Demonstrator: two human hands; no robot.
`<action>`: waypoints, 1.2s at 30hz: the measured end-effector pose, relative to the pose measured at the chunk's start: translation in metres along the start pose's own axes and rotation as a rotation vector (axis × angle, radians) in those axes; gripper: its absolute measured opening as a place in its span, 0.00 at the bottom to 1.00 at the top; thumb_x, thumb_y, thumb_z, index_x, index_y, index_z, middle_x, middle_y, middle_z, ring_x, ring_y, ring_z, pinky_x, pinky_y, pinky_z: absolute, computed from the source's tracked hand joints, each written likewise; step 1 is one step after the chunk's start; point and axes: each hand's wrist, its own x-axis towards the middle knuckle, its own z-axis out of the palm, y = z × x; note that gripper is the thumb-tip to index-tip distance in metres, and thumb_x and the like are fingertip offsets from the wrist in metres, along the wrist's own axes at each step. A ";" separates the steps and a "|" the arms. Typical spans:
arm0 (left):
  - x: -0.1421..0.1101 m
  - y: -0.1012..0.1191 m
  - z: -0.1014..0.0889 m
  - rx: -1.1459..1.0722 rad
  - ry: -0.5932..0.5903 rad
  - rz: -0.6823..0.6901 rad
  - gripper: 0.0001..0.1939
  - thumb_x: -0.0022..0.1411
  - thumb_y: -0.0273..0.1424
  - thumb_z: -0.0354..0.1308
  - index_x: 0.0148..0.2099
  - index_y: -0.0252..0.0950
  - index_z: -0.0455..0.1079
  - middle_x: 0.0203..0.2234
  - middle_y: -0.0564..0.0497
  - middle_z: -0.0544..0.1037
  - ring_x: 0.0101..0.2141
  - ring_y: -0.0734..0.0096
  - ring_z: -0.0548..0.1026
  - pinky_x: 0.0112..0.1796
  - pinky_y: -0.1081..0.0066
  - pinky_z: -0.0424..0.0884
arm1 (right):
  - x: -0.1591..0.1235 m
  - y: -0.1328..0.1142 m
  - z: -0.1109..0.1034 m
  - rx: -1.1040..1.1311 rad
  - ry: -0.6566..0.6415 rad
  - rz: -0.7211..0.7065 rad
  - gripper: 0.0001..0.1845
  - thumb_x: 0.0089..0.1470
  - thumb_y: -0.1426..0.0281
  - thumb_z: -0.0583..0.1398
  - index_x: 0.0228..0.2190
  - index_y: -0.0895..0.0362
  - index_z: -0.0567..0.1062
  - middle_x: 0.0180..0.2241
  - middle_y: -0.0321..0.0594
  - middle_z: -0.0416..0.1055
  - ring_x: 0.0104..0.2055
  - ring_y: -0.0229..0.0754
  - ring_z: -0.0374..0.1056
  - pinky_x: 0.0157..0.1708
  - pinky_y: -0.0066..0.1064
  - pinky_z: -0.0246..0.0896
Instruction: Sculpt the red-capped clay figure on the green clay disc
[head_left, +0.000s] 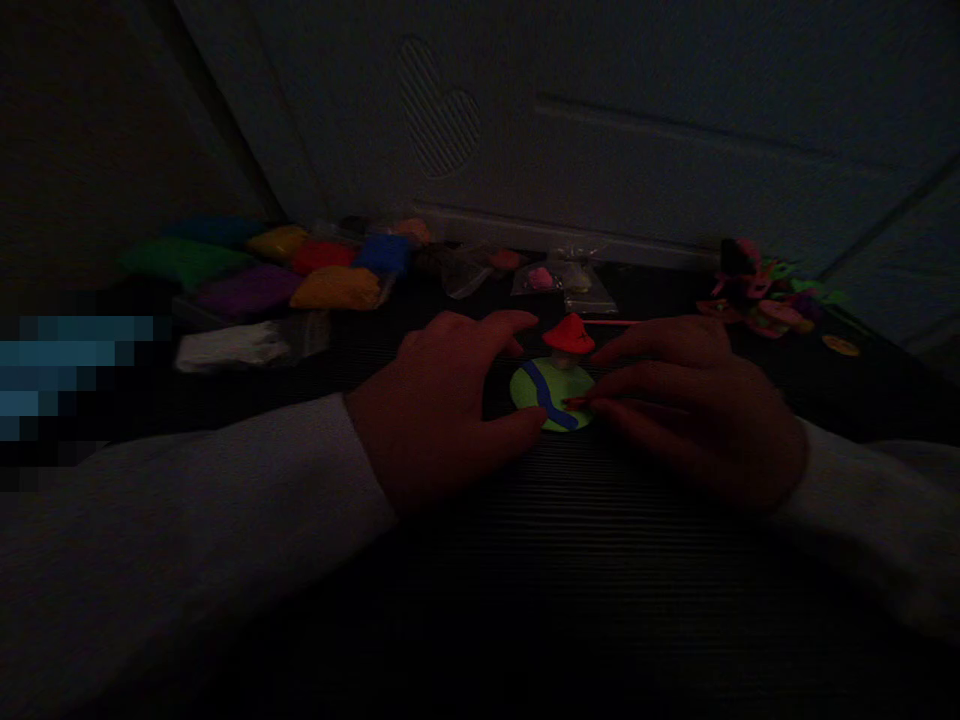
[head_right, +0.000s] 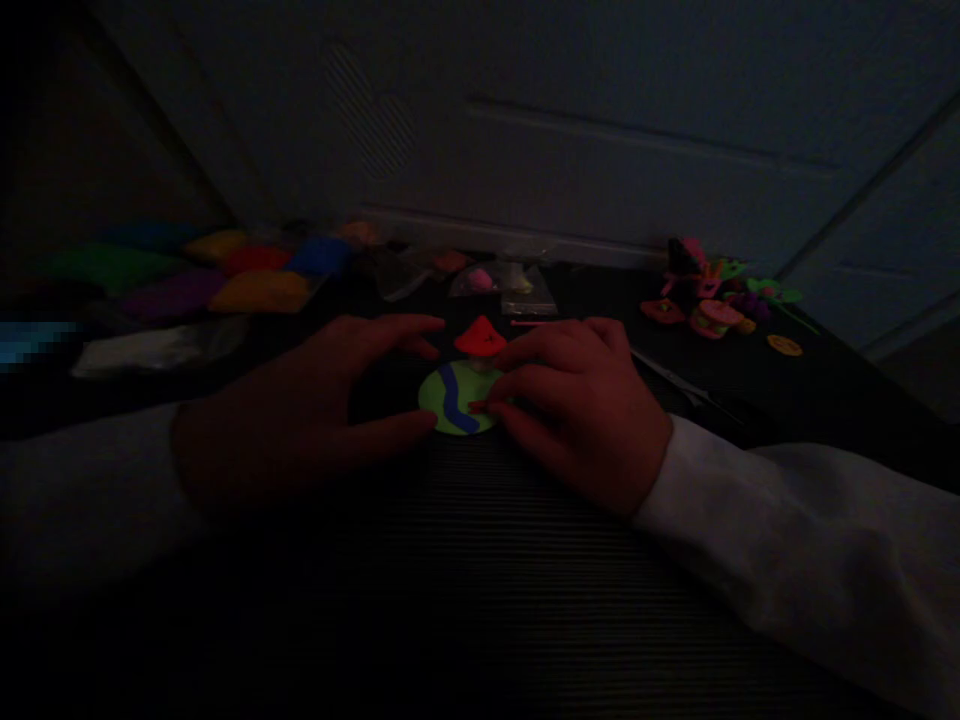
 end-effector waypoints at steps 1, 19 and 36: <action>0.000 0.000 0.000 0.003 0.014 0.003 0.32 0.50 0.42 0.55 0.56 0.37 0.57 0.47 0.46 0.69 0.47 0.57 0.65 0.46 0.56 0.61 | -0.001 -0.001 -0.001 0.007 0.006 -0.008 0.07 0.51 0.70 0.58 0.33 0.54 0.75 0.40 0.41 0.71 0.45 0.45 0.64 0.44 0.43 0.55; 0.000 -0.002 -0.007 -0.026 0.155 0.316 0.09 0.53 0.31 0.56 0.37 0.35 0.71 0.36 0.49 0.72 0.40 0.66 0.68 0.43 0.65 0.63 | -0.029 -0.002 -0.030 0.140 -0.119 -0.054 0.10 0.53 0.70 0.56 0.38 0.53 0.73 0.43 0.40 0.70 0.44 0.43 0.64 0.43 0.41 0.51; -0.011 0.016 0.008 0.036 0.054 0.383 0.05 0.52 0.29 0.56 0.32 0.41 0.73 0.36 0.51 0.72 0.43 0.61 0.64 0.45 0.56 0.58 | -0.036 0.028 -0.030 -0.011 -0.391 0.305 0.12 0.54 0.66 0.52 0.34 0.56 0.74 0.36 0.41 0.71 0.38 0.43 0.66 0.39 0.38 0.55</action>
